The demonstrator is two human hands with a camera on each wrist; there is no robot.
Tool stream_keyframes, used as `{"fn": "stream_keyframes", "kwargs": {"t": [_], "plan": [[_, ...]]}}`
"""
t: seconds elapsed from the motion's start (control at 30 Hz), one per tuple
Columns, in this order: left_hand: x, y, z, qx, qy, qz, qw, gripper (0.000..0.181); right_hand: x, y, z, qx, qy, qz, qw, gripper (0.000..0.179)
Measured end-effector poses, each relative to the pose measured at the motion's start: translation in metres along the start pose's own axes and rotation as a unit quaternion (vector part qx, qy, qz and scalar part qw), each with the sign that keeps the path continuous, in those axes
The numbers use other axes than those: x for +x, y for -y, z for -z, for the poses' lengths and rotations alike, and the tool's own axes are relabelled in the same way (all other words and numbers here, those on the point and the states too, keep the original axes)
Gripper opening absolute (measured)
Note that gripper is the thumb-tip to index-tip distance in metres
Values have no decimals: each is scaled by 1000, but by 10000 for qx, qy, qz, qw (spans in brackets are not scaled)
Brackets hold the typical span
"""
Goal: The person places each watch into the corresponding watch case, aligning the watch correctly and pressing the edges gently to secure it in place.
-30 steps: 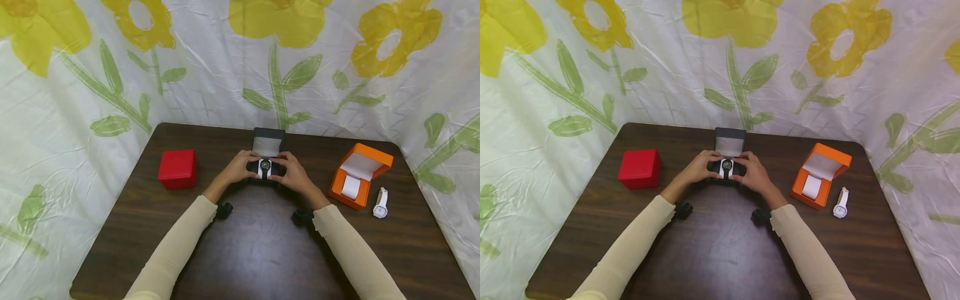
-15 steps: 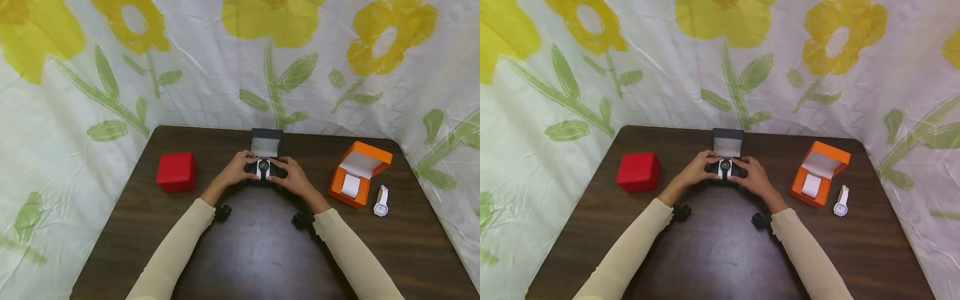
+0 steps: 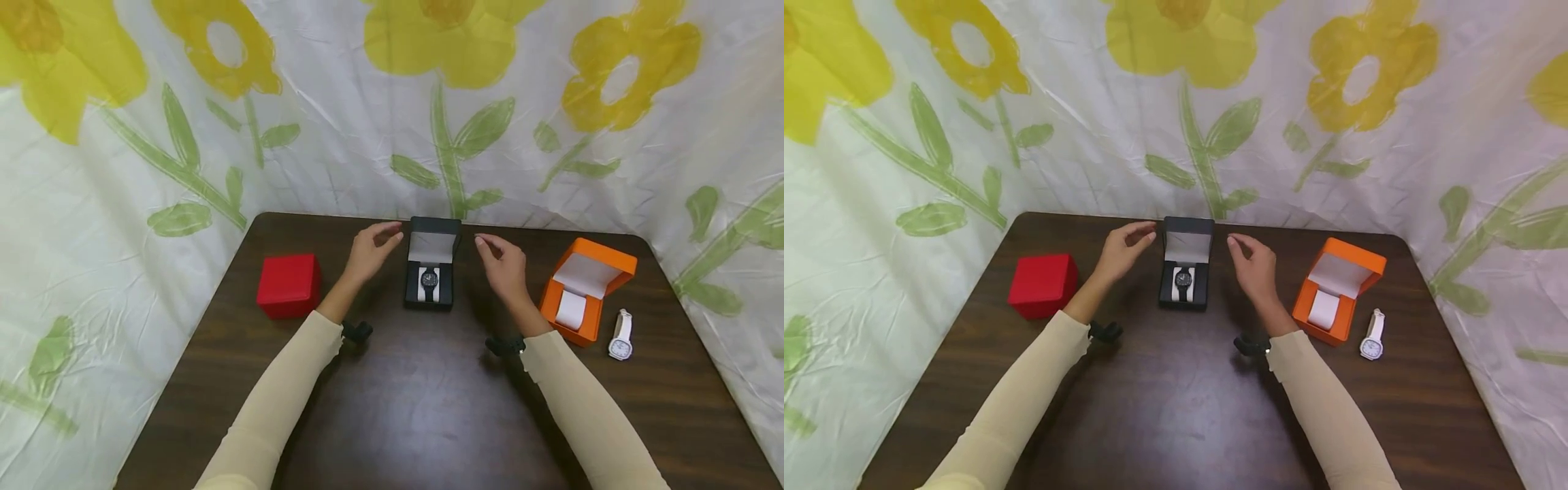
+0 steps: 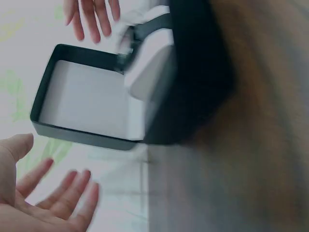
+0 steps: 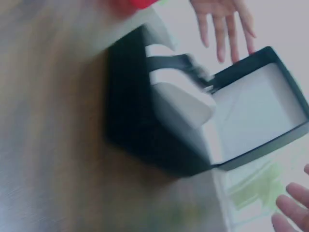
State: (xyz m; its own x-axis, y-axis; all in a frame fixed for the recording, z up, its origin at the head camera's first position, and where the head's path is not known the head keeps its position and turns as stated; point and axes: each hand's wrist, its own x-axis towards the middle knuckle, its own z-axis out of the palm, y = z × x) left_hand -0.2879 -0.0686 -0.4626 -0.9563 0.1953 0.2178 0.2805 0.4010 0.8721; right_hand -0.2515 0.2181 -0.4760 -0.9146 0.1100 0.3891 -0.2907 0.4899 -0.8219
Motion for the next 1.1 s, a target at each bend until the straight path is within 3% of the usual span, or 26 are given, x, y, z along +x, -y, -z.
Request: {"fn": "stream_keyframes", "kwargs": {"t": [0.17, 0.3, 0.47, 0.67, 0.77, 0.93, 1.1], "plan": [[21, -14, -2, -332, 504, 680, 9959, 64, 26, 13, 0, 678, 724, -770, 9921, 48], [32, -17, -6, -724, 911, 1221, 9857, 74, 42, 17, -7, 1327, 1456, -1432, 9699, 59], [31, -16, -8, -1024, 1162, 1937, 9687, 78, 48, 18, -15, 1652, 1956, -2141, 9427, 66], [26, -16, -10, -1294, 1301, 2584, 9484, 90, 47, 17, -18, 1586, 2106, -2585, 9293, 75], [24, -17, -10, -1505, 1360, 2776, 9390, 96, 46, 15, -18, 1585, 2303, -2855, 9167, 82], [23, -17, -10, -1739, 1506, 2825, 9313, 101, 45, 13, -18, 1836, 2514, -3176, 8957, 94], [22, -15, -12, -1867, 1551, 2795, 9290, 98, 43, 12, -19, 1996, 2472, -3163, 8939, 95]]}}
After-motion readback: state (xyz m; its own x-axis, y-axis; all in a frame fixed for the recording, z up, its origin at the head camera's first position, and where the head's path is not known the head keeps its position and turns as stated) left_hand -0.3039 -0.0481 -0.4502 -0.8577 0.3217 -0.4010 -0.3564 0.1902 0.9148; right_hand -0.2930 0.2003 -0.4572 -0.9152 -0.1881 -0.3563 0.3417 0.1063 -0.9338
